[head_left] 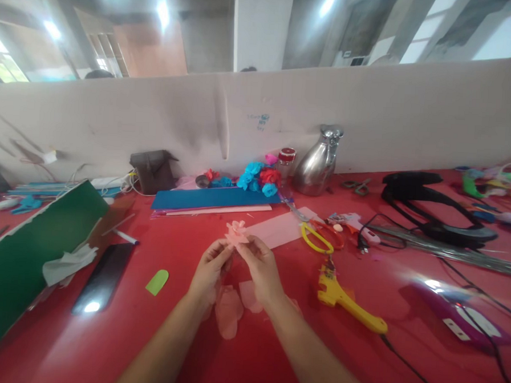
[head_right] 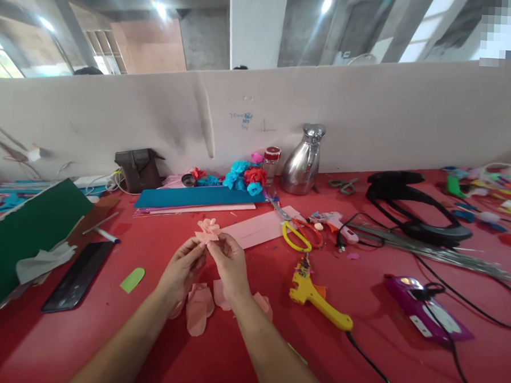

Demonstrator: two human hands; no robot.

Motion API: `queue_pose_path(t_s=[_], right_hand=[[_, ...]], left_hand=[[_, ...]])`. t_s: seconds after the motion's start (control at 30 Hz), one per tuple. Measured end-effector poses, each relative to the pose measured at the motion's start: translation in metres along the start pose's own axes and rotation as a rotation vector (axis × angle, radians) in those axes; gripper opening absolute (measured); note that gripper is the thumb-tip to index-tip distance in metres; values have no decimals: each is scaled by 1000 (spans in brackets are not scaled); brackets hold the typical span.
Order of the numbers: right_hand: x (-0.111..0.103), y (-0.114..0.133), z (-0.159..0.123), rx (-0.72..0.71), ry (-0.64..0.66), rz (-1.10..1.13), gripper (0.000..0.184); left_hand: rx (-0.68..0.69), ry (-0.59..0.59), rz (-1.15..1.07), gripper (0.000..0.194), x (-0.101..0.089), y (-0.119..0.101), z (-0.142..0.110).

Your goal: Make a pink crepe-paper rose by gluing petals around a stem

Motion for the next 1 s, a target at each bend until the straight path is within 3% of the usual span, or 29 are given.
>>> queue_pose_path(t_s=[0.5, 0.83, 1.0], right_hand=[[3, 0, 0, -76, 63, -72, 19], [4, 7, -7, -132, 18, -152, 13], [5, 2, -10, -113, 47, -172, 26]], left_hand=[[12, -3, 2, 24, 3, -3, -2], [12, 23, 14, 22, 3, 1, -3], [-83, -49, -89, 25, -3, 8, -2]])
Point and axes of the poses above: each hand's wrist, its own z-axis towards the middle knuckle, its own x-axis out of the palm, y = z × x, the point moved 8 cm from there along z, towards the middle knuckle, and after that the axes turned 15 degrees about x, right-handed, at the moved point
